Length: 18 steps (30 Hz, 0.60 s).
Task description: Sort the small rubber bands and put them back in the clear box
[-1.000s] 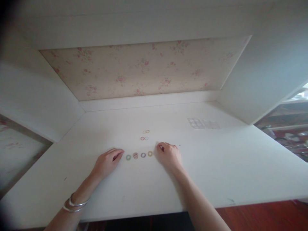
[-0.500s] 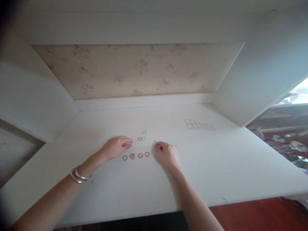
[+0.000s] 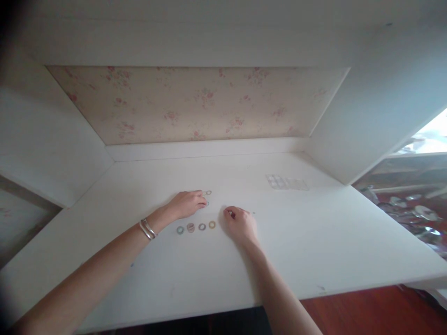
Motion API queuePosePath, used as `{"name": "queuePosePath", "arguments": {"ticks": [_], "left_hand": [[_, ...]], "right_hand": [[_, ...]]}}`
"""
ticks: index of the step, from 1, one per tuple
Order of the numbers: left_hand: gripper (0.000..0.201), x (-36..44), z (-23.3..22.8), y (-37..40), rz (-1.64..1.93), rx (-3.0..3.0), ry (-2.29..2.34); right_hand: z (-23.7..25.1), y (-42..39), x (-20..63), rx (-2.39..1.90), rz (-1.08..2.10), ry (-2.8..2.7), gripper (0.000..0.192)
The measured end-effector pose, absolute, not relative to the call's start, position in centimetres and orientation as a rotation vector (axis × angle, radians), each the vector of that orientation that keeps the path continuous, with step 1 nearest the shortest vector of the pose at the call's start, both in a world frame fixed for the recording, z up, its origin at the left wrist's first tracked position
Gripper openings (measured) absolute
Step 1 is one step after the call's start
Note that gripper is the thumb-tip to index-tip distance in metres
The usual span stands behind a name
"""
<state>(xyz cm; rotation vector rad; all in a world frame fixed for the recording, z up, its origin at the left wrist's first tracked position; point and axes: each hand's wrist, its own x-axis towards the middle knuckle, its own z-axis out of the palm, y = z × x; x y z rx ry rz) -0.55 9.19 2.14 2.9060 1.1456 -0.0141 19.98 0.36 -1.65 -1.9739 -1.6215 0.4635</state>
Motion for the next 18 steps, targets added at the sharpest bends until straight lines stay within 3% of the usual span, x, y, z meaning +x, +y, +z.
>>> {"name": "queuePosePath", "arguments": {"ticks": [13,18], "left_hand": [[0.026,1.5,2.5,8.1,-0.055,2.960,1.107],[0.022,-1.4,3.7,6.8,0.162,2.853,1.273]], "right_hand": [[-1.8,0.3,20.1,-1.982,0.425,-1.666,0.027],[-1.7,0.2,20.1,-1.958,0.455,-1.672,0.028]]}}
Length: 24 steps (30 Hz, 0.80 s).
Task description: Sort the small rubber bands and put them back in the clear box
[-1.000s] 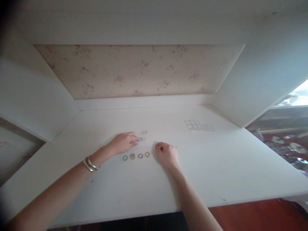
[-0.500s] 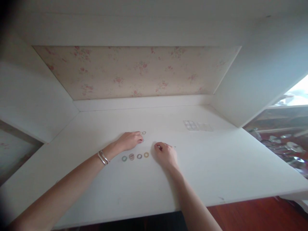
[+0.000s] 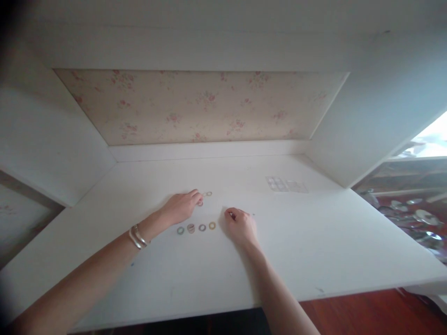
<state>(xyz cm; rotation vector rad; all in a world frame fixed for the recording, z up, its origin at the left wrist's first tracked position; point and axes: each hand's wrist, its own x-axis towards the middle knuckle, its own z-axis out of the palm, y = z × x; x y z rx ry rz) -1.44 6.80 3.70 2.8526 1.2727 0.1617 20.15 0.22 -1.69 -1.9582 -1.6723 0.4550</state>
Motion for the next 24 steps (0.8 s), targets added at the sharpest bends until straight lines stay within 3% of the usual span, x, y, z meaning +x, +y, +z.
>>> {"name": "queuePosePath", "arguments": {"ticks": [8,24], "left_hand": [[0.020,-8.3,0.6,0.9,0.419,2.689,1.472],[0.023,-8.4,-0.9,-1.2,0.271,2.831,1.346]], "right_hand": [[-1.7,0.3,20.0,-1.983,0.450,-1.663,0.025],[-1.6,0.0,19.8,-1.988,0.409,-1.767,0.027]]}}
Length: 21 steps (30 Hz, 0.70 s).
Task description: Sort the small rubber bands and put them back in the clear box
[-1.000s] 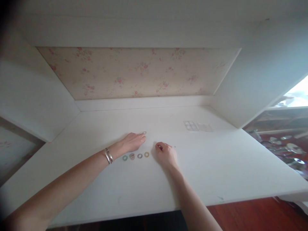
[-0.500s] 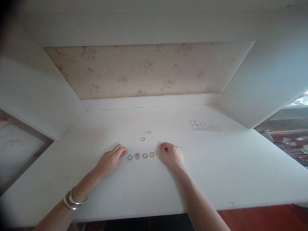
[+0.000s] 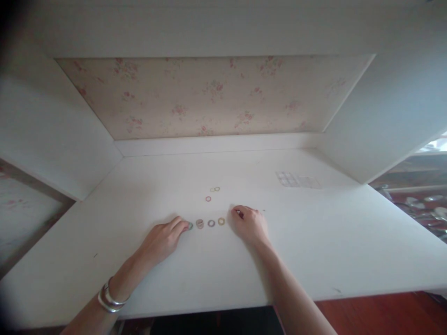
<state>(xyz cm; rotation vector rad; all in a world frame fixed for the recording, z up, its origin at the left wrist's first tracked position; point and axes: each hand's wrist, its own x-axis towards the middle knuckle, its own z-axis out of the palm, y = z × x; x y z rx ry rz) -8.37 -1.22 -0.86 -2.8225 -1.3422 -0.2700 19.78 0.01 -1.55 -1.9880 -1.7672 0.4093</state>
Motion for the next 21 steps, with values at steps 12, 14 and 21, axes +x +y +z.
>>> {"name": "queuePosePath", "arguments": {"ticks": [12,14,21], "left_hand": [[0.023,-8.21,-1.08,-1.19,-0.324,-2.822,-1.322],[0.023,-8.29,-1.20,-1.23,-0.354,-2.823,-1.327],[0.022,-8.68,-1.00,-1.02,-0.595,-2.755,-1.573]], "right_hand": [[-1.51,-0.06,19.75,-1.970,0.408,-1.785,0.029],[-1.58,-0.11,19.79,-1.971,0.404,-1.781,0.029],[-1.44,0.81,19.52,-1.946,0.487,-1.677,0.028]]}}
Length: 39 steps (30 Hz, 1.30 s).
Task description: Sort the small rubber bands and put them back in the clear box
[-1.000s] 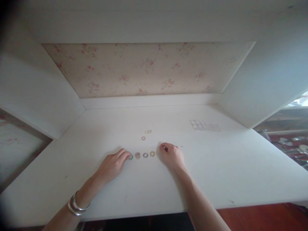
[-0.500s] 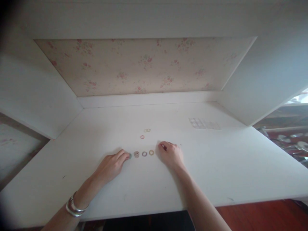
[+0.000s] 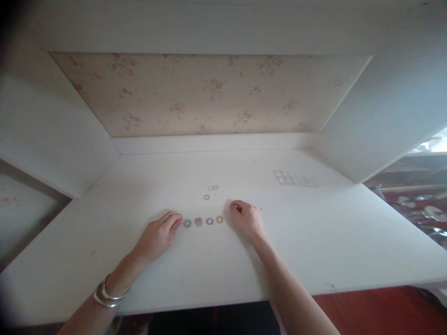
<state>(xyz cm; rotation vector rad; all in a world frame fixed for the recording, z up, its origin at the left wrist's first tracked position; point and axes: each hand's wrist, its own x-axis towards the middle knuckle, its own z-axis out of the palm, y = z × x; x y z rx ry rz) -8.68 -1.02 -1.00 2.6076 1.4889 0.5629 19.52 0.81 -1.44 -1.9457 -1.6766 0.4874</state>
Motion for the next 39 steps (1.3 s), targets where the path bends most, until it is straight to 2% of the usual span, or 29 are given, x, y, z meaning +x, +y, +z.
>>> {"name": "queuePosePath", "arguments": {"ticks": [6,18,39], "left_hand": [[0.018,-9.4,-1.2,-0.3,0.729,2.338,1.660],[0.018,-9.6,-1.0,-0.1,0.660,2.344,1.650],[0.020,-9.6,-0.8,-0.2,0.514,2.384,1.671]], "right_hand": [[0.5,3.4,16.5,-1.672,0.467,-2.119,0.030],[1.2,5.6,14.5,-1.832,0.202,-2.507,0.037],[0.2,5.3,15.3,-1.778,0.192,-2.336,0.031]]}}
